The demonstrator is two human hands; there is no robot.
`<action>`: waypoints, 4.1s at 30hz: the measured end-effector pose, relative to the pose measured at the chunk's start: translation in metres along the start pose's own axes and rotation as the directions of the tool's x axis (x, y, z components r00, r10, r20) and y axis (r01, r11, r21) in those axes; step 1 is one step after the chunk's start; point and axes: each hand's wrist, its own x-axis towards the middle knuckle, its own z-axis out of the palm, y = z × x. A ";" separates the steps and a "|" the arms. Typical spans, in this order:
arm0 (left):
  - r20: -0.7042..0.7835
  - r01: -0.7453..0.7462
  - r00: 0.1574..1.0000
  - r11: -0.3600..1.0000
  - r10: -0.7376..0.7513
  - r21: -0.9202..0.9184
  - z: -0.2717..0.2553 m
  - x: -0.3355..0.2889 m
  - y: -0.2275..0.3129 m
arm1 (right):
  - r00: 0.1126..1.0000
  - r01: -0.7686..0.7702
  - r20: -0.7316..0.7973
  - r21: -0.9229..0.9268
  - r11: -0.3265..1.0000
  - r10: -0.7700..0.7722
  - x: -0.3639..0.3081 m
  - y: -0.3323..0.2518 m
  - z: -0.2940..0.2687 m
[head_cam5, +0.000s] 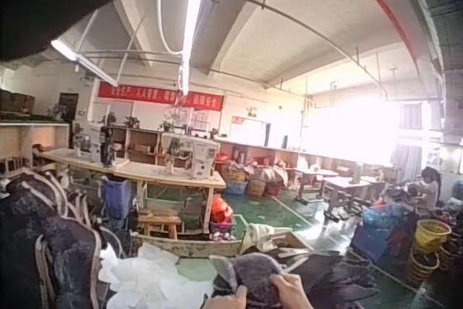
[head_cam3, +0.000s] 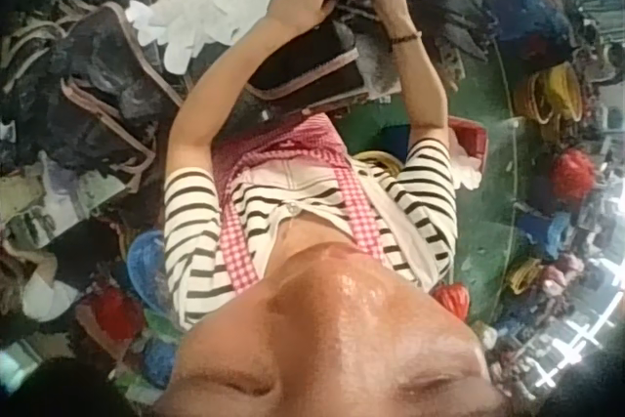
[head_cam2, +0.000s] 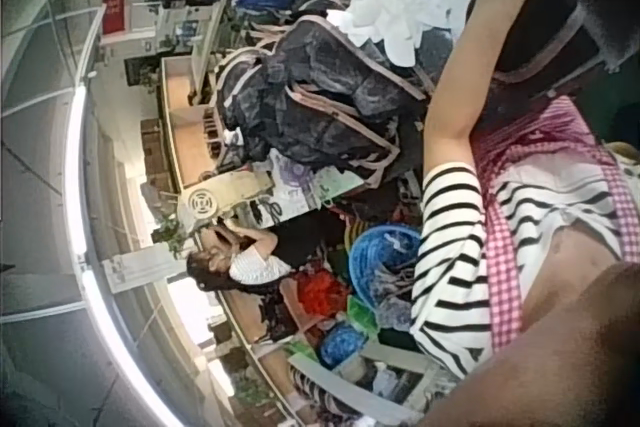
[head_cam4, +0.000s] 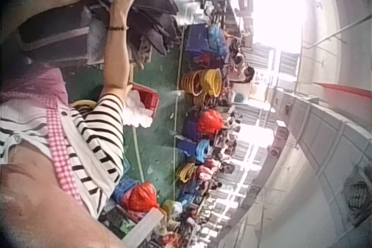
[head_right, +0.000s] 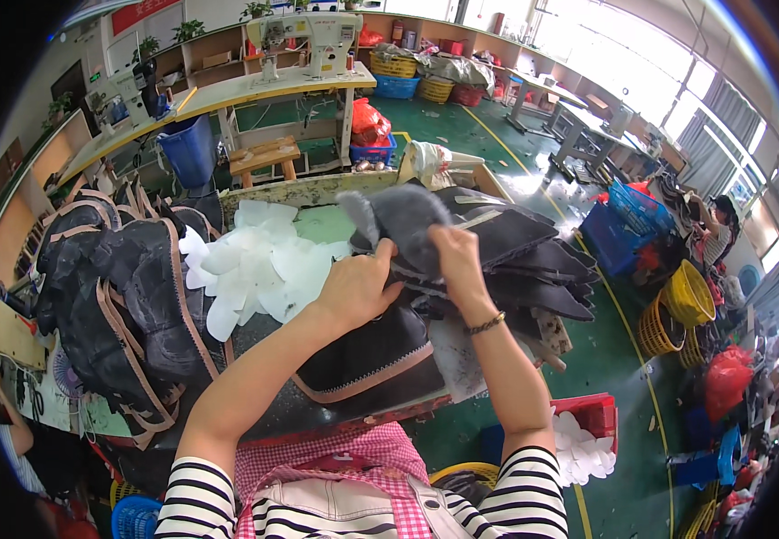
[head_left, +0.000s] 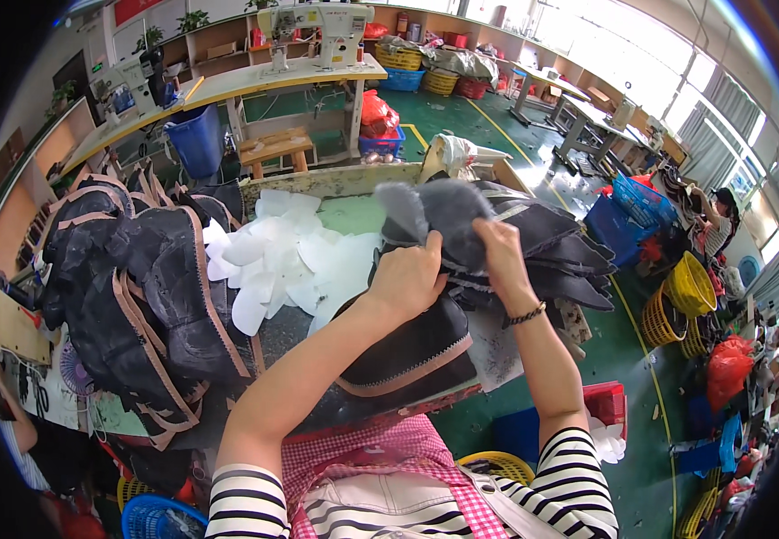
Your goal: The person assembles footwear components by hand in a factory setting. They insert white insoles into black shoe uppers and then insert grey fuzzy fabric pieces into the uppers. The person handles the items one at a time, repeatedly picking up components from piles on the table and placing them into the shoe parts.
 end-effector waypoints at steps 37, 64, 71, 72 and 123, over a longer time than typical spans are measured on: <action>0.626 0.451 0.746 0.863 -0.227 -0.225 -0.130 -0.206 -0.018 | 0.780 0.622 0.449 -0.634 0.459 -0.436 -0.106 0.015 0.091; 0.600 0.638 0.623 0.770 -0.503 -0.017 -0.079 -0.263 -0.056 | 0.575 0.810 0.769 -0.583 0.062 -0.279 -0.005 -0.009 0.077; 0.696 0.705 0.569 0.696 -0.439 -0.137 -0.145 -0.270 -0.026 | 0.151 -0.161 0.921 -0.336 0.928 0.360 -0.171 0.064 0.147; 0.699 0.682 0.586 0.715 -0.410 -0.152 -0.161 -0.272 -0.021 | 0.217 -0.222 0.922 -0.274 0.936 0.322 -0.173 0.074 0.144; 0.510 0.412 0.794 0.910 -0.332 -0.049 -0.098 -0.200 -0.078 | 0.266 0.303 0.963 -0.114 0.946 0.031 -0.089 0.031 0.124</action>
